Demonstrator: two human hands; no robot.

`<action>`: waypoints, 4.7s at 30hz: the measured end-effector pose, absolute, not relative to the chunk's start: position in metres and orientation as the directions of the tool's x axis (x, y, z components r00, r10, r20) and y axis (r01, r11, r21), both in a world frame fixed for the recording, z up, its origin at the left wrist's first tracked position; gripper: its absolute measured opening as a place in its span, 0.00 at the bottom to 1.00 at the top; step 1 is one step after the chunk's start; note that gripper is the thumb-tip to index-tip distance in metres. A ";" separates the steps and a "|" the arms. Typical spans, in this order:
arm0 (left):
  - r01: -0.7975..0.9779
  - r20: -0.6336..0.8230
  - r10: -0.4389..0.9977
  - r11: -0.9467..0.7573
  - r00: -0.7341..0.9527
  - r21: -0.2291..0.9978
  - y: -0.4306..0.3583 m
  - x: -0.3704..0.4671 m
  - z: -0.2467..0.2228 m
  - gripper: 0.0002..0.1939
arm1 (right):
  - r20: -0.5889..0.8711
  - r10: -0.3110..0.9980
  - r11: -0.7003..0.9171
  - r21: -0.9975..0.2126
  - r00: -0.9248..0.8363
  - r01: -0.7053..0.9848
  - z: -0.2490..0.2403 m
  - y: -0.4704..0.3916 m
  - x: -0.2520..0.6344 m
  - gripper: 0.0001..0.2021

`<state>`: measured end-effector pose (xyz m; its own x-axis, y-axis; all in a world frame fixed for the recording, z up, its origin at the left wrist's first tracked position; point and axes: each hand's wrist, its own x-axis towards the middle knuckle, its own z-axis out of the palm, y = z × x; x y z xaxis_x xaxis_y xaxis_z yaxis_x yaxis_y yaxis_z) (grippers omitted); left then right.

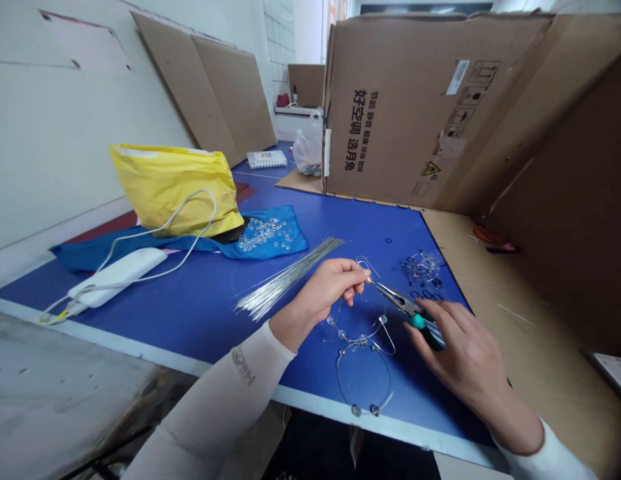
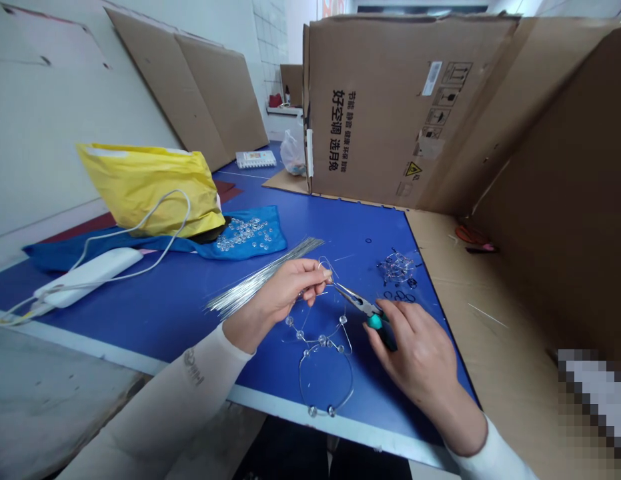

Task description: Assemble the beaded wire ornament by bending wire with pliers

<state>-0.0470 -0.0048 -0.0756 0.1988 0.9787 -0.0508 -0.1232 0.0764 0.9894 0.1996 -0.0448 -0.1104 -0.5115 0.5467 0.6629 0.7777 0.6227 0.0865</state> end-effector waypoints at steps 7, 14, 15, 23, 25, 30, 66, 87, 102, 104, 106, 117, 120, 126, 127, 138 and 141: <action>-0.060 -0.009 0.978 0.022 0.209 0.998 -0.004 -0.046 -0.079 0.14 | 0.661 0.526 0.596 0.163 -0.535 0.787 -0.111 -0.044 0.199 0.14; 0.007 0.001 0.981 -0.003 0.194 1.000 -0.004 -0.045 -0.079 0.16 | 0.638 0.539 0.571 0.203 -0.550 0.795 -0.112 -0.044 0.202 0.15; 0.026 0.000 0.982 -0.005 0.187 1.000 -0.004 -0.045 -0.079 0.15 | 0.633 0.537 0.574 0.210 -0.558 0.792 -0.112 -0.044 0.203 0.15; 0.107 -0.029 0.986 0.012 0.163 0.994 -0.005 -0.043 -0.078 0.16 | 0.579 0.532 0.569 0.295 -0.617 0.767 -0.112 -0.046 0.204 0.13; 0.093 -0.021 0.985 0.005 0.172 0.996 -0.005 -0.043 -0.078 0.15 | 0.590 0.531 0.567 0.286 -0.608 0.773 -0.111 -0.047 0.203 0.13; 0.076 0.022 0.979 -0.038 0.205 0.996 -0.004 -0.043 -0.083 0.13 | 0.631 0.520 0.573 0.243 -0.576 0.783 -0.111 -0.047 0.199 0.14; 0.348 0.004 0.964 -0.100 0.267 0.932 -0.002 -0.050 -0.080 0.10 | 0.546 0.516 0.557 0.371 -0.660 0.743 -0.106 -0.050 0.201 0.13; 0.476 0.144 0.924 -0.311 0.355 0.822 -0.003 -0.051 -0.073 0.08 | 0.504 0.569 0.594 0.295 -0.650 0.749 -0.105 -0.055 0.198 0.13; 0.552 0.240 0.866 -0.471 0.440 0.688 -0.007 -0.051 -0.068 0.09 | 0.364 0.721 0.676 -0.176 -0.590 0.716 -0.104 -0.051 0.207 0.15; 0.558 0.243 0.857 -0.487 0.455 0.672 -0.007 -0.051 -0.067 0.09 | 0.348 0.739 0.665 -0.237 -0.577 0.708 -0.105 -0.050 0.209 0.14; 0.562 0.242 0.851 -0.496 0.466 0.661 -0.007 -0.051 -0.065 0.10 | 0.334 0.755 0.652 -0.297 -0.564 0.698 -0.106 -0.050 0.210 0.15; 0.423 0.201 0.901 -0.365 0.383 0.830 -0.008 -0.051 -0.070 0.09 | 0.380 0.779 0.626 -0.418 -0.499 0.658 -0.105 -0.046 0.209 0.12; 0.285 0.112 0.922 -0.227 0.370 0.931 -0.008 -0.050 -0.070 0.08 | 0.400 0.785 0.615 -0.411 -0.473 0.673 -0.105 -0.046 0.208 0.12; 0.074 -0.006 0.935 -0.022 0.355 0.997 -0.009 -0.048 -0.067 0.05 | 0.409 0.808 0.587 -0.483 -0.425 0.650 -0.108 -0.045 0.207 0.12; 0.046 -0.016 0.939 0.000 0.344 0.999 -0.009 -0.047 -0.068 0.04 | 0.407 0.812 0.581 -0.493 -0.419 0.647 -0.108 -0.044 0.207 0.12; -0.092 -0.206 0.956 0.229 0.210 0.969 -0.003 -0.046 -0.075 0.07 | 0.352 0.848 0.530 -0.571 -0.397 0.627 -0.107 -0.038 0.212 0.14; -0.096 -0.246 0.953 0.265 0.175 0.959 -0.005 -0.047 -0.067 0.07 | 0.395 0.860 0.500 -0.533 -0.321 0.683 -0.110 -0.035 0.218 0.16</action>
<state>-0.0473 -0.0052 -0.0666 0.1753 0.9533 -0.2459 -0.0956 0.2651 0.9595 0.2175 -0.0353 -0.1105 -0.3215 0.8604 0.3954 0.6828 0.4999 -0.5328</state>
